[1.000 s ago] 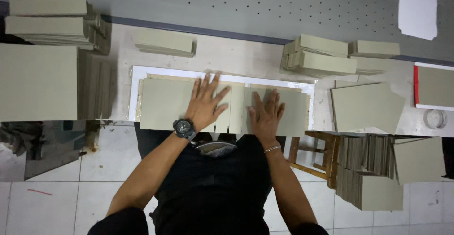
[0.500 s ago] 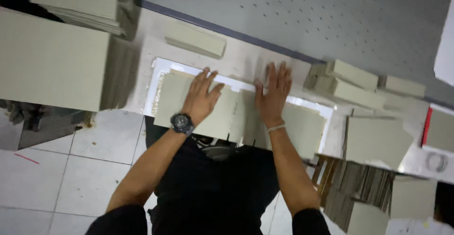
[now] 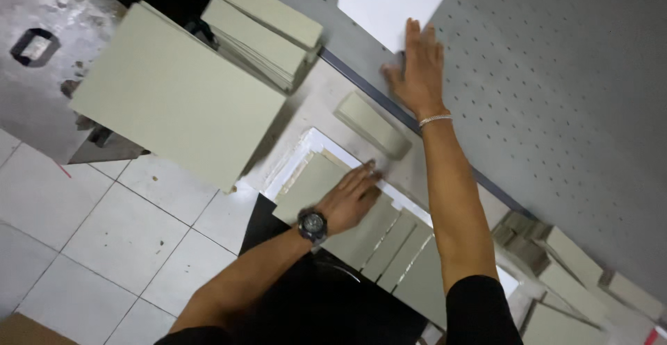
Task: The person repeatedly places a red cover over a stack of beige book blocks, presses it down, and then removes it to arrange the blocks on a white board. This cycle is performed multiple times throughout the video.
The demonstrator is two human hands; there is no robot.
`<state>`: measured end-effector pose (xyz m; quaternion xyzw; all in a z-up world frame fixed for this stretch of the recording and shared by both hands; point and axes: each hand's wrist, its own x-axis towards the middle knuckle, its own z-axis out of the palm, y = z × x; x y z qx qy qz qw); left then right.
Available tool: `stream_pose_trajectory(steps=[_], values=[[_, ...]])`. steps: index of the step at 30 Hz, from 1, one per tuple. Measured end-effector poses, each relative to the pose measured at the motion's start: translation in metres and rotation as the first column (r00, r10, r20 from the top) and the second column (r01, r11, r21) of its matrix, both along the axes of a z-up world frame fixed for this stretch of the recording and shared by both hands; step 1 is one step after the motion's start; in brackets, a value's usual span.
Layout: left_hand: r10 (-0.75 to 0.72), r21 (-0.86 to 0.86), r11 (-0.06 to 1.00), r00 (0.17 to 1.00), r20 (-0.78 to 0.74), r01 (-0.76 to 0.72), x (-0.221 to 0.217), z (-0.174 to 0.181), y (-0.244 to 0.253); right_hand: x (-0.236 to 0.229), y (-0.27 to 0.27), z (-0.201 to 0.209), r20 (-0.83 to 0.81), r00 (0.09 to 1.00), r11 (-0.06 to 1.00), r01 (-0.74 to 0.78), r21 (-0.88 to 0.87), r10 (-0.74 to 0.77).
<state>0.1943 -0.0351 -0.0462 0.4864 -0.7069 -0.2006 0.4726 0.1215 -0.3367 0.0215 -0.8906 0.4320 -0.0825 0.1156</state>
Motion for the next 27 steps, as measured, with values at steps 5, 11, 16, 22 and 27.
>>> stream_pose_trajectory(steps=[5, 11, 16, 22, 27], values=[[0.06, -0.092, 0.994, 0.996, 0.067, -0.053, 0.004, 0.012, 0.0, 0.053, -0.014, -0.004, -0.181, 0.983, 0.987, -0.012, 0.159, 0.041], [0.03, -0.093, 0.996, 0.973, 0.227, -0.009, 0.009, 0.0, -0.001, 0.045, -0.029, -0.006, -0.277, 0.96, 0.986, 0.077, 0.149, -0.033], [0.033, -0.106, 0.994, 0.97, 0.242, -0.008, 0.014, -0.012, -0.01, -0.012, -0.065, 0.006, 0.2, 0.979, 0.761, 0.158, -0.63, -0.037], [-0.002, 0.018, 1.0, 0.997, -0.074, 0.003, -0.002, -0.023, 0.006, -0.063, 0.018, 0.182, 0.14, 0.954, 0.72, 0.292, -0.63, -0.265], [0.007, -0.091, 0.996, 0.998, 0.066, -0.001, -0.008, -0.062, -0.006, -0.123, 0.129, 0.325, -0.035, 0.973, 0.553, 0.099, -0.827, -0.227]])
